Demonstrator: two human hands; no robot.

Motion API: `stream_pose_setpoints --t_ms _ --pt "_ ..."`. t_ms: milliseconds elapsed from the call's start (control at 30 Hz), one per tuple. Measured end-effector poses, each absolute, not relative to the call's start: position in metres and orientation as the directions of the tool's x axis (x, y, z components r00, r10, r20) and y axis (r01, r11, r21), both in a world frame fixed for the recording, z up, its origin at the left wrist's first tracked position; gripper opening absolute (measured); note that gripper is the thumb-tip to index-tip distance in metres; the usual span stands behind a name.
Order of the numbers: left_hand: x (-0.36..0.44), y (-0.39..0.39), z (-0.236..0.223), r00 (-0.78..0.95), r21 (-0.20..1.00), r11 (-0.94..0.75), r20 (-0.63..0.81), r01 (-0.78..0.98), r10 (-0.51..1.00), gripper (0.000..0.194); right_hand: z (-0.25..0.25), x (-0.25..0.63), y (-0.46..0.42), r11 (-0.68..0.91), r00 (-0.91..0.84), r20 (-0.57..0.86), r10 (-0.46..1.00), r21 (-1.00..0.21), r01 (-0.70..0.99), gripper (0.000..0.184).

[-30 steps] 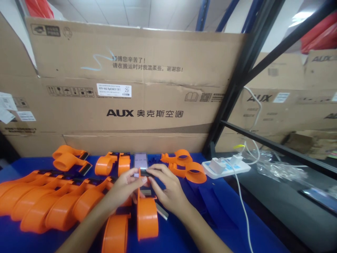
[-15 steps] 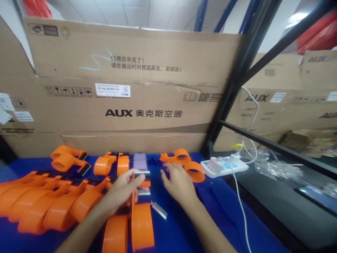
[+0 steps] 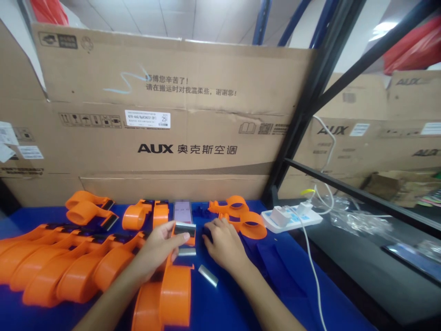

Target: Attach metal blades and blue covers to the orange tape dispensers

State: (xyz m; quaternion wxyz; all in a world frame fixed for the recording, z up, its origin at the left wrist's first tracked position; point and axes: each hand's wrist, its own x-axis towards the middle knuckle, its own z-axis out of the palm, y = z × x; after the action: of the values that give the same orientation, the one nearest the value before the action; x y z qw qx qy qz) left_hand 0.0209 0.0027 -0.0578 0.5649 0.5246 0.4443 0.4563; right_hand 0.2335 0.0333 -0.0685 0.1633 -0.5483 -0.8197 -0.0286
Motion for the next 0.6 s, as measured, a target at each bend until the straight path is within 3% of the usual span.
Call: stream_pose_setpoints --t_ms 267,433,600 --pt "0.0212 0.0022 -0.0588 0.222 0.997 -0.003 0.020 -0.077 0.975 0.027 -0.0722 0.2339 0.0322 0.429 -0.376 0.278 0.884 -0.165 0.888 0.019" --pt "0.0202 0.0030 -0.0582 0.212 0.998 -0.017 0.029 -0.059 0.977 0.021 -0.0760 0.2341 0.0349 0.509 -0.405 0.321 0.856 -0.392 0.766 0.031" --pt "0.0193 0.0048 -0.0577 0.184 0.997 -0.038 0.049 -0.061 0.982 0.019 -0.0671 0.2315 0.0340 0.533 -0.308 0.444 0.842 -0.592 0.604 0.025"
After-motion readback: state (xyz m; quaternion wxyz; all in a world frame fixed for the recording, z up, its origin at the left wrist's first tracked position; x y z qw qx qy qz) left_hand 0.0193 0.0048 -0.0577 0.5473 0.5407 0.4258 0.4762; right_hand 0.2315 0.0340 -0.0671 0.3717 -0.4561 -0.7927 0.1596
